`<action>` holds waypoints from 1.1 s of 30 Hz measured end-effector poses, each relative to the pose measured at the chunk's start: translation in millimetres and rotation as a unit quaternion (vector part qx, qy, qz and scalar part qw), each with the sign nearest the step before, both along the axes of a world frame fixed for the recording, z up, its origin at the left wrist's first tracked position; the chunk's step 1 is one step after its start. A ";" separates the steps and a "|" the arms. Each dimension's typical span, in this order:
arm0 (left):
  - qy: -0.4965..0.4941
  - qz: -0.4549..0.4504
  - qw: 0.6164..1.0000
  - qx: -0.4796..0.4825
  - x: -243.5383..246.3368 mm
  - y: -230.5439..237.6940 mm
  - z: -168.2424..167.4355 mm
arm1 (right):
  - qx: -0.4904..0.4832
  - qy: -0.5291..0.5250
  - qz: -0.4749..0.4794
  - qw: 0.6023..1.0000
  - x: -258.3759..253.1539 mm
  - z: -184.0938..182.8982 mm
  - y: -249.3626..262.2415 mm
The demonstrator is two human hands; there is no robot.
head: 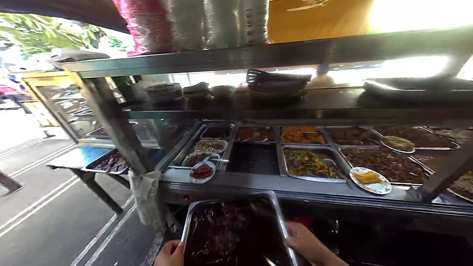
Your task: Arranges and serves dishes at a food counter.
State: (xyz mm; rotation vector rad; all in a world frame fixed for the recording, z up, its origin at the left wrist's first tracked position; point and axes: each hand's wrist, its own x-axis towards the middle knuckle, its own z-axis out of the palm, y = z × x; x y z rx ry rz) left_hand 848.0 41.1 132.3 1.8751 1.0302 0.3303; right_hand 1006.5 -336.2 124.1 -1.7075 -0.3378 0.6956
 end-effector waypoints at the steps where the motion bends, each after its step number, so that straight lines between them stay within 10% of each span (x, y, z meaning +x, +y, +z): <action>1: 0.005 -0.025 1.000 0.004 25.9 0.1 7.6 | 0.003 -0.009 -0.018 1.000 14.0 2.3 -6.1; 15: -0.017 -0.171 0.985 -0.010 295.5 -47.1 38.1 | -0.065 -0.070 -0.252 0.963 158.7 15.8 -59.5; 33: -0.002 -0.189 0.981 -0.039 398.8 -88.0 -13.5 | -0.111 -0.134 -0.340 0.924 257.0 -39.6 -89.2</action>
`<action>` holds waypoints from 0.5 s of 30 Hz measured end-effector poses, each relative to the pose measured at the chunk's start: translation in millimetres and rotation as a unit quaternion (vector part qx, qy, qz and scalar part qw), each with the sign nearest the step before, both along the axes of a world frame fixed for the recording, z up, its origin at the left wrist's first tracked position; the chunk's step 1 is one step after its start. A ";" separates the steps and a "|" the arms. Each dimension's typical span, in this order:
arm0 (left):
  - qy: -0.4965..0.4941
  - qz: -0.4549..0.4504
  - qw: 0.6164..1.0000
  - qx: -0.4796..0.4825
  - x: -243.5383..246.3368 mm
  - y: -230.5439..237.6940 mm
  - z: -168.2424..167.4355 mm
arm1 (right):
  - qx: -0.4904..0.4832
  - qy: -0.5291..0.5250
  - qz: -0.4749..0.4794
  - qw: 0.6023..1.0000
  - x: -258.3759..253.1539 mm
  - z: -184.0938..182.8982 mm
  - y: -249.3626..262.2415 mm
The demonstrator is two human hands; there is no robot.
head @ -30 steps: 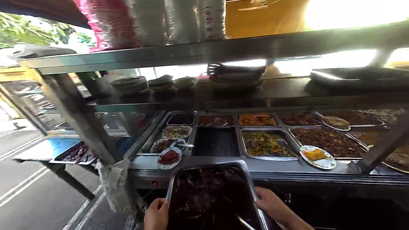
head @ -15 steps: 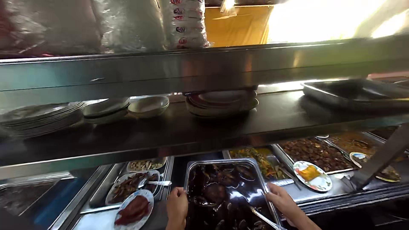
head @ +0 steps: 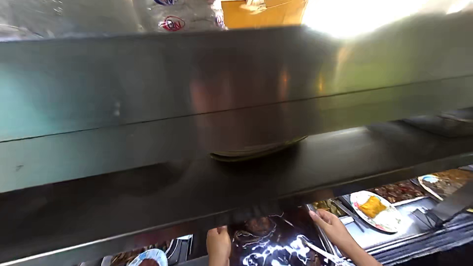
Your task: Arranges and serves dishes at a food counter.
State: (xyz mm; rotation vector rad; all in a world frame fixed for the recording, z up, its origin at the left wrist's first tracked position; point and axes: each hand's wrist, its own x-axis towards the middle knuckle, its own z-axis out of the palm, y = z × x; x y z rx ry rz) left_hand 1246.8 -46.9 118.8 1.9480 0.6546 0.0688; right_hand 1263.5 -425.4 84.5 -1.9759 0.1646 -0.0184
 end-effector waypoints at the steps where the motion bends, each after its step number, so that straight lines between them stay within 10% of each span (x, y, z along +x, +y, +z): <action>1: 0.005 -0.006 1.000 0.002 0.3 -0.4 -1.5 | -0.010 0.005 -0.010 1.000 -2.8 5.5 3.3; 15: -0.023 -0.104 0.994 -0.013 -7.7 9.0 15.0 | -0.179 0.078 0.027 0.980 3.6 27.0 3.5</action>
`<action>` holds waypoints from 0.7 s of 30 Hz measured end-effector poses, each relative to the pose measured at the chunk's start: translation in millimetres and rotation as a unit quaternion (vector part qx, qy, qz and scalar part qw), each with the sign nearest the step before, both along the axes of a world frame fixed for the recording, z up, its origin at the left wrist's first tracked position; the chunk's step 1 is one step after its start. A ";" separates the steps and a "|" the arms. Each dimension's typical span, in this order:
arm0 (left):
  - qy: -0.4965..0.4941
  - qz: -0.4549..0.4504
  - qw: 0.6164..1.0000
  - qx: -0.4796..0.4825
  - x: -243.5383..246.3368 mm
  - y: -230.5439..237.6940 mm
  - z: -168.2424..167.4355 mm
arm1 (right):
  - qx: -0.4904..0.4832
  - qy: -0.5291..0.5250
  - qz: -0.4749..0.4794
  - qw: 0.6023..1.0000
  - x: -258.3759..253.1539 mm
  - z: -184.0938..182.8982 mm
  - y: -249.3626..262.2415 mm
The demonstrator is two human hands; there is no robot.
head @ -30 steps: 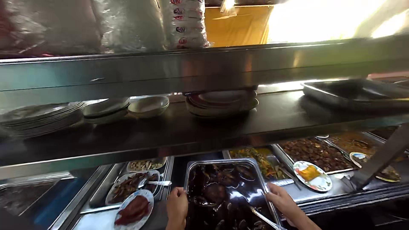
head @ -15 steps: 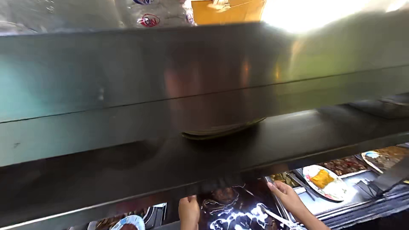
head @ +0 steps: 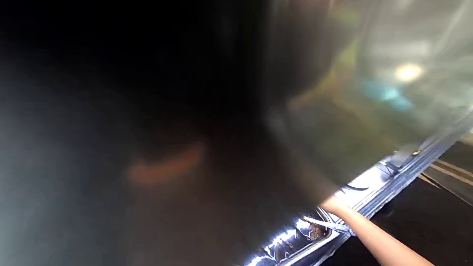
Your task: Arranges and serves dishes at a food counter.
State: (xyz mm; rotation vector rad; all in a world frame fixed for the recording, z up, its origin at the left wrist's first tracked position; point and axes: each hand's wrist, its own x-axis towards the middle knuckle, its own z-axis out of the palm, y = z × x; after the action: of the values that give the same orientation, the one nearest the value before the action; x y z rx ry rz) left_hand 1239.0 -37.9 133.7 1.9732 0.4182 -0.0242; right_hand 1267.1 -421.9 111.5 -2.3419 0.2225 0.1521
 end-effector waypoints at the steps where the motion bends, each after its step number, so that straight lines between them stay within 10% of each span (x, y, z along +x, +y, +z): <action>1: 0.018 -0.025 1.000 -0.004 0.6 3.1 9.3 | -0.012 -0.006 -0.005 1.000 0.4 0.2 1.4; 9: -0.028 -0.211 0.968 0.134 21.2 62.7 0.4 | -0.061 0.005 -0.019 0.998 -5.3 6.9 11.3; 12: -0.043 -0.316 0.883 0.344 32.6 103.5 28.7 | -0.068 0.011 -0.011 0.998 -3.2 16.1 12.9; 16: 0.190 -0.384 0.783 0.450 33.0 108.8 96.1 | -0.069 0.019 -0.006 0.997 -3.8 22.0 14.8; 19: 0.000 -0.412 0.796 0.443 48.4 182.2 -1.2 | -0.063 0.015 -0.010 0.998 -4.7 23.4 16.1; 21: 0.052 -0.411 0.794 0.444 50.9 178.4 -6.5 | -0.060 0.015 -0.014 0.998 -4.6 23.9 16.9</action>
State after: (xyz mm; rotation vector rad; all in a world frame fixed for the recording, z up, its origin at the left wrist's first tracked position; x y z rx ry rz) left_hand 1289.9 140.4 127.2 2.9537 -0.5173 -0.5882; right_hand 1262.5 -404.9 135.4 -2.4551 0.2859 0.1632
